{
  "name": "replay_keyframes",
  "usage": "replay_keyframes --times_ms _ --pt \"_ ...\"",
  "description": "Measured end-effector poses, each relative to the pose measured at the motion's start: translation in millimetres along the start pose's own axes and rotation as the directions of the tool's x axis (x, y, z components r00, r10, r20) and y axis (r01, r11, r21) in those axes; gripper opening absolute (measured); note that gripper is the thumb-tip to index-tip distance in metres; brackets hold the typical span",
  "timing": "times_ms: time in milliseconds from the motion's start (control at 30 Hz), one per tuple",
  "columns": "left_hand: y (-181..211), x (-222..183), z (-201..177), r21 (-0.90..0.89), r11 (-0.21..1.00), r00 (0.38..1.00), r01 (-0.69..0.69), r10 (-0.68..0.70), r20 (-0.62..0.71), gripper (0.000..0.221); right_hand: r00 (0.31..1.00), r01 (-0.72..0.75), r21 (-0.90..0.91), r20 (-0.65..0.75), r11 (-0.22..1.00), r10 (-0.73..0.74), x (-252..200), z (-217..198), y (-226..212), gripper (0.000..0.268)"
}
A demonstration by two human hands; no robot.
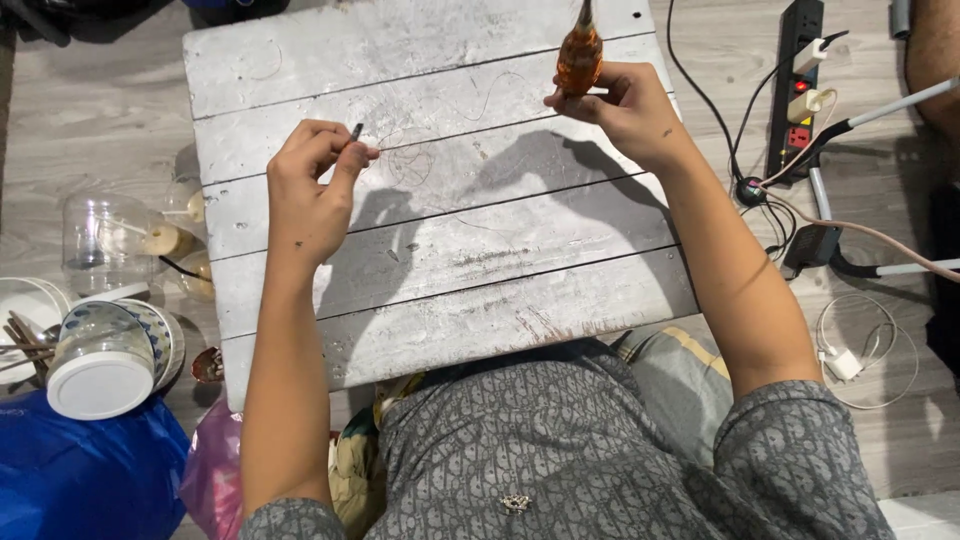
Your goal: Winding thin copper wire around a motor armature using hands and a small metal tool for precision.
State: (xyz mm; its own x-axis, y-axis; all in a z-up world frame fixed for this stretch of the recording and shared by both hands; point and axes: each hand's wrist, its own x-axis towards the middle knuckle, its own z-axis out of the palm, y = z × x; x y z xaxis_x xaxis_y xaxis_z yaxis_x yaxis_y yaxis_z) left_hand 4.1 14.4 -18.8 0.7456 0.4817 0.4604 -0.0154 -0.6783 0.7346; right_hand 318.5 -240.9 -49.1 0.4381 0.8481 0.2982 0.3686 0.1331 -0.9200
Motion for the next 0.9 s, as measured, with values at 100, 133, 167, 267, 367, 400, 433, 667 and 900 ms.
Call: replay_keyframes --times_ms 100,133,167,267,367,400,433,667,900 --pt "-8 0 -7 -0.095 0.992 0.997 0.077 -0.076 0.005 0.016 0.977 -0.187 0.184 -0.064 0.965 0.202 1 0 -2 0.021" --pt "-9 -1 -10 -0.129 0.986 0.994 0.108 -0.108 0.002 0.017 0.944 -0.280 0.266 -0.101 0.922 0.315 2 -1 -1 0.021" --pt "-11 -2 -14 -0.129 0.987 0.995 0.100 -0.101 0.001 0.017 0.945 -0.274 0.265 -0.105 0.924 0.310 4 -3 -3 0.021" --pt "-9 -6 -28 -0.154 0.983 0.995 0.095 -0.097 -0.004 0.024 0.863 -0.428 0.261 -0.165 0.865 0.477 8 -10 -2 0.023" --pt "11 -10 -43 -0.082 0.995 0.997 0.063 -0.060 0.047 0.021 0.834 -0.487 0.187 -0.190 0.853 0.518 12 -18 9 0.028" --pt "19 -14 -47 -0.061 0.995 0.992 0.083 -0.076 0.097 0.020 0.824 -0.514 0.158 -0.181 0.843 0.536 13 -19 9 0.026" --pt "27 -19 -51 -0.038 0.994 0.985 0.105 -0.099 0.144 0.020 0.814 -0.542 0.128 -0.167 0.831 0.556 14 -19 9 0.023" --pt "94 -54 -74 0.049 0.995 0.971 0.092 -0.100 0.218 0.009 0.811 -0.585 -0.072 -0.062 0.808 0.582 37 -22 -9 0.023" --pt "89 -77 -94 0.155 0.980 0.989 0.127 -0.138 0.060 0.007 0.772 -0.591 -0.418 -0.047 0.690 0.634 54 -15 -22 0.026"
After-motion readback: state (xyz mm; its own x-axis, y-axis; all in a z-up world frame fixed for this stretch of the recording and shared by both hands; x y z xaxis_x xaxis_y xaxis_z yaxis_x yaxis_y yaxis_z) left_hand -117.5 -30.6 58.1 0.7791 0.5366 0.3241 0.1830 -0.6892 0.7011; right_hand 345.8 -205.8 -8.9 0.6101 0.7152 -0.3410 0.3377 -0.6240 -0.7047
